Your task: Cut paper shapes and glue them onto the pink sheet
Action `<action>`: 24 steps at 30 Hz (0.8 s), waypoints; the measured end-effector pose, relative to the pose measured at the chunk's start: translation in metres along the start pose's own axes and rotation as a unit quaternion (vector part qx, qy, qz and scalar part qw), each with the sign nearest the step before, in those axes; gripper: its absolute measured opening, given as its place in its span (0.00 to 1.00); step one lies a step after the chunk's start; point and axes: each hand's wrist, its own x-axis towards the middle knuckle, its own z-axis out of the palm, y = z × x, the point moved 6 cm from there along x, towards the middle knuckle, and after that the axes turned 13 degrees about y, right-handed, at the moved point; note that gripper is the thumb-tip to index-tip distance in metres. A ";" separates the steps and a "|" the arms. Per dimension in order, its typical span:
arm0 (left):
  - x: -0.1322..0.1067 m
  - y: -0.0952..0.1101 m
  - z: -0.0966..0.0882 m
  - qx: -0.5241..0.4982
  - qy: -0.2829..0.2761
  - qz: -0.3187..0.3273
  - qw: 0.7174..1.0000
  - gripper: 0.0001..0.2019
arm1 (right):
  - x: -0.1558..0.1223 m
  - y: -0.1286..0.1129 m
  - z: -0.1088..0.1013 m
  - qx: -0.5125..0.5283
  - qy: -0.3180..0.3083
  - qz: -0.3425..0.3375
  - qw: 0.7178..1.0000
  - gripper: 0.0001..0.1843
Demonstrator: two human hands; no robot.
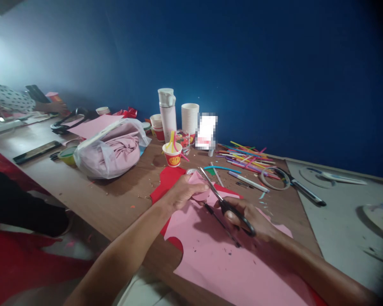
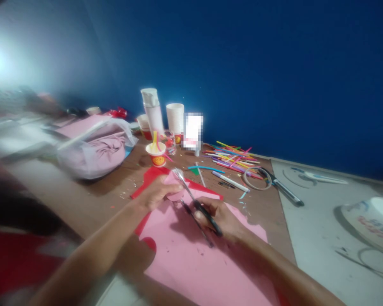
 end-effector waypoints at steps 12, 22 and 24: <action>-0.001 0.004 0.000 0.054 0.000 -0.003 0.999 0.08 | -0.002 -0.002 0.001 0.004 -0.019 0.016 1.000 0.25; 0.004 -0.002 -0.003 0.042 -0.016 -0.001 0.999 0.08 | -0.004 0.005 0.001 0.006 -0.005 0.038 0.999 0.21; 0.005 -0.003 -0.003 0.038 -0.018 -0.003 0.999 0.08 | -0.005 0.002 0.000 -0.002 0.020 0.033 0.999 0.21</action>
